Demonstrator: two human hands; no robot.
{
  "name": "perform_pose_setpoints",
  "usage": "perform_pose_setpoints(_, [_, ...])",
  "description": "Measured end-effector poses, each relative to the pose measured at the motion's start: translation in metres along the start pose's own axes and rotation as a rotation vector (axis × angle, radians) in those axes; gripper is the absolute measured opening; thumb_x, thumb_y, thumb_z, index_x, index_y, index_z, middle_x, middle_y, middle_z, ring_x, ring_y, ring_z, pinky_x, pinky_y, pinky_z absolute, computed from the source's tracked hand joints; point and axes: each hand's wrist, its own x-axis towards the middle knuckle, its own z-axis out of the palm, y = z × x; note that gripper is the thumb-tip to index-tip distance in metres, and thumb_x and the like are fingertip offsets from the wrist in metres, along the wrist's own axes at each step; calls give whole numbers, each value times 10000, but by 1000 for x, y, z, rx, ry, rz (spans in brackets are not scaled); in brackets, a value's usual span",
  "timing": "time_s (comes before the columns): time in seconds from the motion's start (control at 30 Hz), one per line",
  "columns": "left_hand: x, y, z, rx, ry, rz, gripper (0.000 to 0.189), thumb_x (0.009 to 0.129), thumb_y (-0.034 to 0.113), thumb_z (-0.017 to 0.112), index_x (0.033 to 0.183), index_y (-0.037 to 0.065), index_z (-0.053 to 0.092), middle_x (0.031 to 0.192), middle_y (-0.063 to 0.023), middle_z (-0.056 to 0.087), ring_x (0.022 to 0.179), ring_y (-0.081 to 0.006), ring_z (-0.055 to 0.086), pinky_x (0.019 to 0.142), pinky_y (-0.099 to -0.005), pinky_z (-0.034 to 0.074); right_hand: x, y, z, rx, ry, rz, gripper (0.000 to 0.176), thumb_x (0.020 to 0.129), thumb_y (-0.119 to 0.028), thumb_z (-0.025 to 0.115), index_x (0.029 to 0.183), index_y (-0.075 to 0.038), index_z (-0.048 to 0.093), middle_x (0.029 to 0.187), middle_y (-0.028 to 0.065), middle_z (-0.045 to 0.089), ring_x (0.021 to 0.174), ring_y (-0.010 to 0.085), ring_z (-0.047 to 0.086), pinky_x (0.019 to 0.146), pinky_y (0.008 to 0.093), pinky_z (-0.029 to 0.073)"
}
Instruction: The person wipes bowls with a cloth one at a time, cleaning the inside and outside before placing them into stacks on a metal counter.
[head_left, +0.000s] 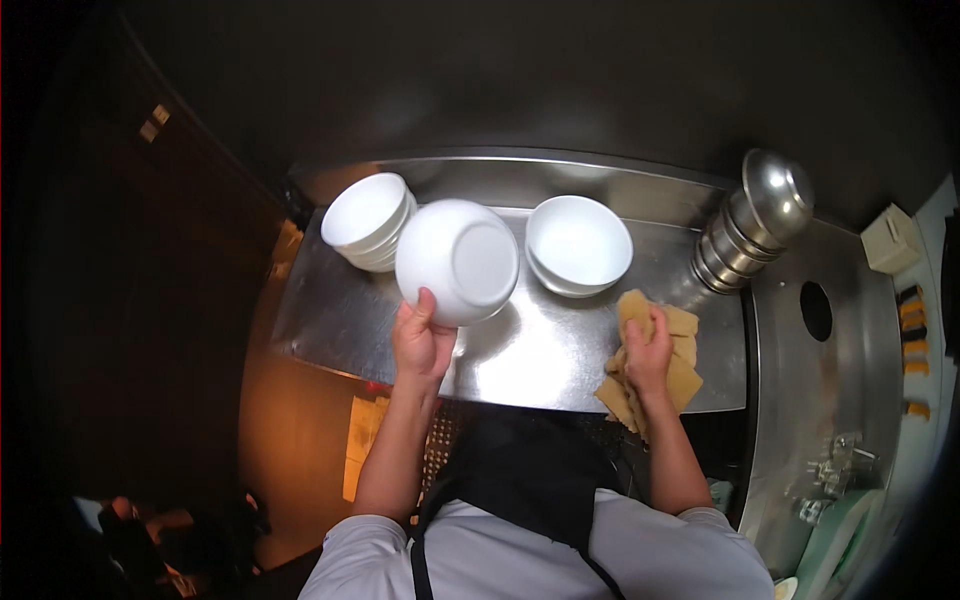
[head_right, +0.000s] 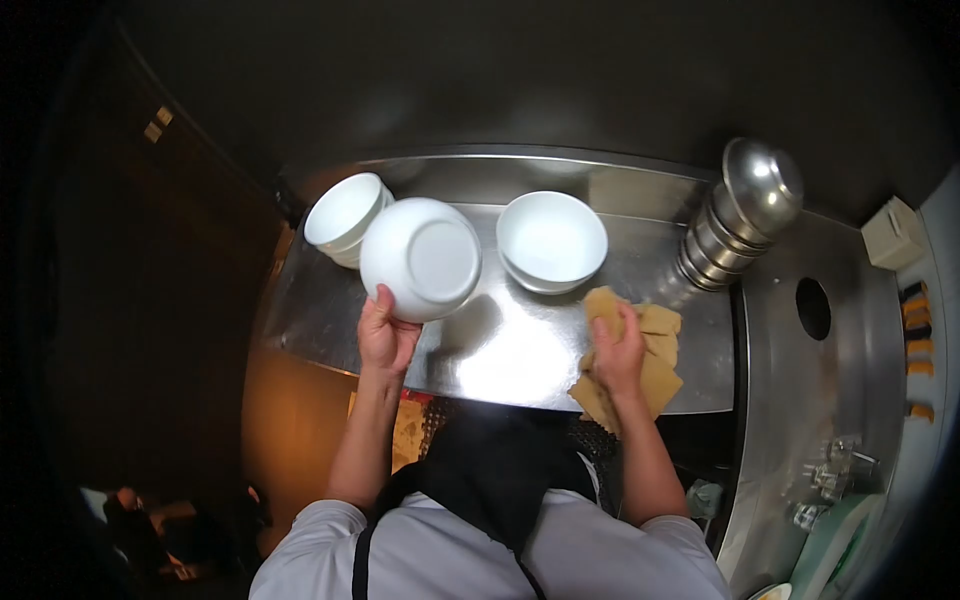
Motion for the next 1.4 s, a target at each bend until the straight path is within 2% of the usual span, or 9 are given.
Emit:
perform_pose_setpoints(0.13, [-20, -22, -41, 82, 194, 4, 497, 988, 195, 644, 1401, -15, 465, 1379, -128, 572, 1267, -260, 542, 1117, -425, 397, -24, -40, 63, 10, -360, -285, 361, 907, -179, 711, 1192, 28, 633, 1101, 207, 687, 1001, 323, 677, 887, 377, 526])
perform_pose_setpoints(0.23, [-31, -34, -49, 117, 260, 45, 412, 974, 158, 667, 1322, -28, 547, 1289, -124, 629, 1185, -228, 587, 1054, -383, 437, -32, -61, 109, 84, -254, -348, 359, 899, -110, 701, 1222, 31, 632, 1122, 175, 690, 995, 259, 674, 884, 359, 518])
perform_pose_setpoints(0.43, [-37, -46, -77, 267, 224, 138, 294, 967, 122, 660, 1212, -35, 615, 1167, -82, 680, 1033, -157, 639, 921, -304, 498, -30, -97, 173, -36, -507, -703, 406, 891, -211, 734, 1246, -27, 660, 949, 220, 700, 809, 348, 673, 778, 410, 534])
perform_pose_setpoints(0.73, [-22, -27, -85, 301, 229, 129, 357, 892, 158, 773, 1152, -51, 645, 1069, -75, 692, 926, -142, 647, 824, -295, 533, -10, -107, 199, -133, -583, -496, 404, 959, -308, 623, 1257, -37, 651, 917, 234, 684, 826, 394, 653, 780, 462, 512])
perform_pose_setpoints(0.83, [-24, -32, -80, 336, 224, 120, 381, 881, 163, 790, 1160, -53, 644, 1074, -80, 692, 933, -147, 647, 833, -296, 535, 27, -87, 222, 132, -574, -125, 421, 988, -315, 564, 1298, -38, 632, 929, 259, 676, 869, 422, 650, 816, 473, 496])
perform_pose_setpoints(0.93, [-23, -31, -75, 387, 224, 136, 384, 882, 163, 791, 1163, -55, 644, 1080, -83, 695, 936, -148, 651, 836, -297, 539, 30, -71, 217, -10, -477, -62, 444, 1001, -302, 539, 1343, -25, 600, 921, 264, 674, 895, 420, 657, 812, 475, 490])
perform_pose_setpoints(1.1, [-23, -26, -82, 378, 181, 88, 374, 879, 147, 792, 1165, -45, 649, 1079, -71, 699, 941, -140, 650, 834, -300, 542, -44, -87, 190, 27, -450, -510, 476, 1002, -278, 535, 1372, 21, 554, 985, 276, 674, 985, 414, 658, 876, 472, 495])
perform_pose_setpoints(1.13, [-25, -27, -89, 372, 146, 70, 371, 877, 144, 793, 1166, -41, 650, 1078, -68, 700, 943, -138, 649, 835, -300, 542, -38, -105, 182, -57, -608, -391, 459, 1005, -261, 523, 1371, 14, 557, 1028, 284, 667, 1019, 419, 648, 901, 462, 490])
perform_pose_setpoints(1.4, [-24, -24, -73, 529, 116, 113, 404, 845, 131, 820, 1178, -26, 652, 1080, -58, 703, 944, -137, 645, 846, -299, 538, 5, -55, 204, 91, -450, 6, 480, 1015, -273, 476, 1405, 5, 500, 1077, 283, 651, 1044, 417, 634, 910, 459, 470])
